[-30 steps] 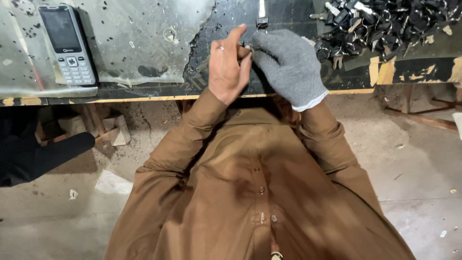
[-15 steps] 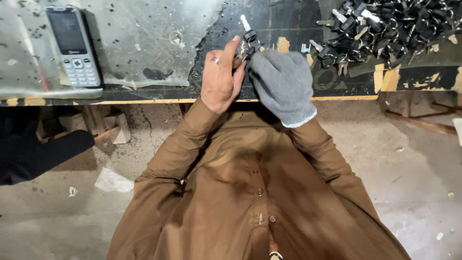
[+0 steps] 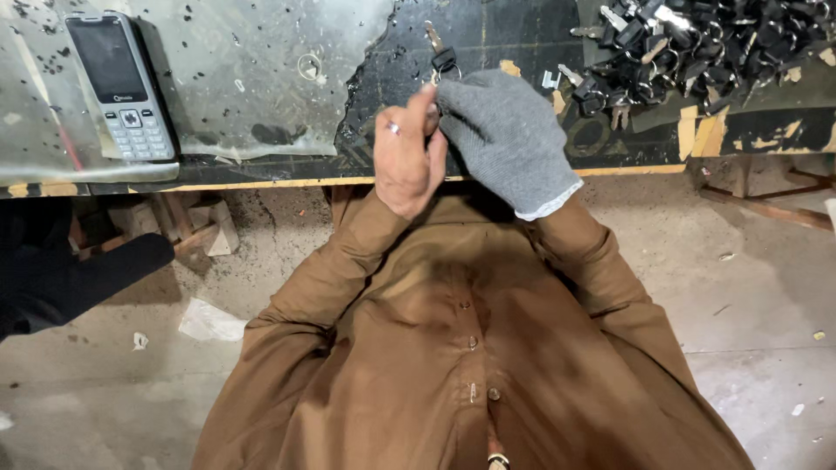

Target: The person picks individual keys from a large pile on the workbench and threads each key onto a metal split key ring, pressing the ring open by hand to slide the key on, then sets the assembled ring aside and repeats with the next key.

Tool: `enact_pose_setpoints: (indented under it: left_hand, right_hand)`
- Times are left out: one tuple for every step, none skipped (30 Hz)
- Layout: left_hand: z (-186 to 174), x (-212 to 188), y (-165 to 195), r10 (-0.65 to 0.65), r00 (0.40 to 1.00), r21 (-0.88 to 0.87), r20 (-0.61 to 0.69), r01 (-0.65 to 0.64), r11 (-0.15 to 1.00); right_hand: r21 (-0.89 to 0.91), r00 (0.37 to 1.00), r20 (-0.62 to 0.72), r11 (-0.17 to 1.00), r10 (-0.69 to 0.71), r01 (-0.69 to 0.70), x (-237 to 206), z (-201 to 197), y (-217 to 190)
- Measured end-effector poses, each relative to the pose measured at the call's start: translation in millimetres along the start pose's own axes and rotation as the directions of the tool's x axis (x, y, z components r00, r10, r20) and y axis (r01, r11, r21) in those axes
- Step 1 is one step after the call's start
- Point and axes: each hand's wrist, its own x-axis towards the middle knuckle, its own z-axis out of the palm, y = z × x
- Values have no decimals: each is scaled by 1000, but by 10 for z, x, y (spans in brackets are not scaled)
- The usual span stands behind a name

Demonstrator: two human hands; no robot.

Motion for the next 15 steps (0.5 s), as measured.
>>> enact_pose_setpoints:
  left_hand:
    - [4, -4, 8, -32, 999, -13, 6, 32, 999]
    - [0, -3, 3, 3, 1000, -6, 1, -3, 1000]
    - [10, -4, -1, 35, 999, -2, -9, -35, 999]
    - [16, -3, -15, 59, 998, 7, -15, -59, 998]
    - [25, -2, -30, 84, 996, 4, -25, -84, 996]
    - [39, -2, -46, 104, 994, 3, -36, -104, 995]
    - [48, 0, -64, 124, 991, 4, -50, -124, 992]
    - [61, -1, -76, 132, 991, 4, -37, -132, 991]
    - [70, -4, -83, 136, 990, 4, -20, -136, 991]
    - [76, -6, -87, 149, 989, 1, -8, -149, 989]
    - [83, -12, -88, 158, 987, 14, -27, -158, 987]
    - [81, -15, -87, 170, 984, 30, -46, -169, 985]
    - [85, -22, -84, 169, 984, 40, -57, -167, 985]
    - [80, -29, -82, 170, 984, 47, -44, -168, 985]
    - [85, -34, -81, 177, 984, 55, -35, -175, 983]
  right_hand:
    - [-17, 999, -12, 999, -31, 31, -26, -13, -6]
    - [-42, 997, -30, 997, -65, 64, -47, -18, -19]
    - [-71, 994, -44, 993, -100, 97, -73, -27, -31]
    - [-127, 991, -82, 988, -103, 92, -95, -18, -54]
    - [-175, 988, -113, 981, -105, 84, -122, -2, -82]
    - [-218, 984, -140, 973, -109, 76, -140, 18, -102]
    - [-199, 991, -123, 979, -58, 33, -149, 37, -110]
    - [-179, 995, -103, 984, -3, -15, -160, 52, -107]
    - [-158, 995, -80, 985, 56, -68, -170, 73, -103]
    - [-132, 996, -73, 990, 43, -52, -175, 82, -80]
    - [-114, 997, -77, 993, 18, -27, -170, 82, -41]
    - [-95, 996, -85, 995, -7, -1, -160, 87, -4]
    - [-96, 995, -101, 995, -17, 7, -165, 93, 22]
    - [-95, 993, -118, 995, -27, 16, -169, 102, 36]
    - [-99, 989, -139, 995, -41, 28, -163, 105, 54]
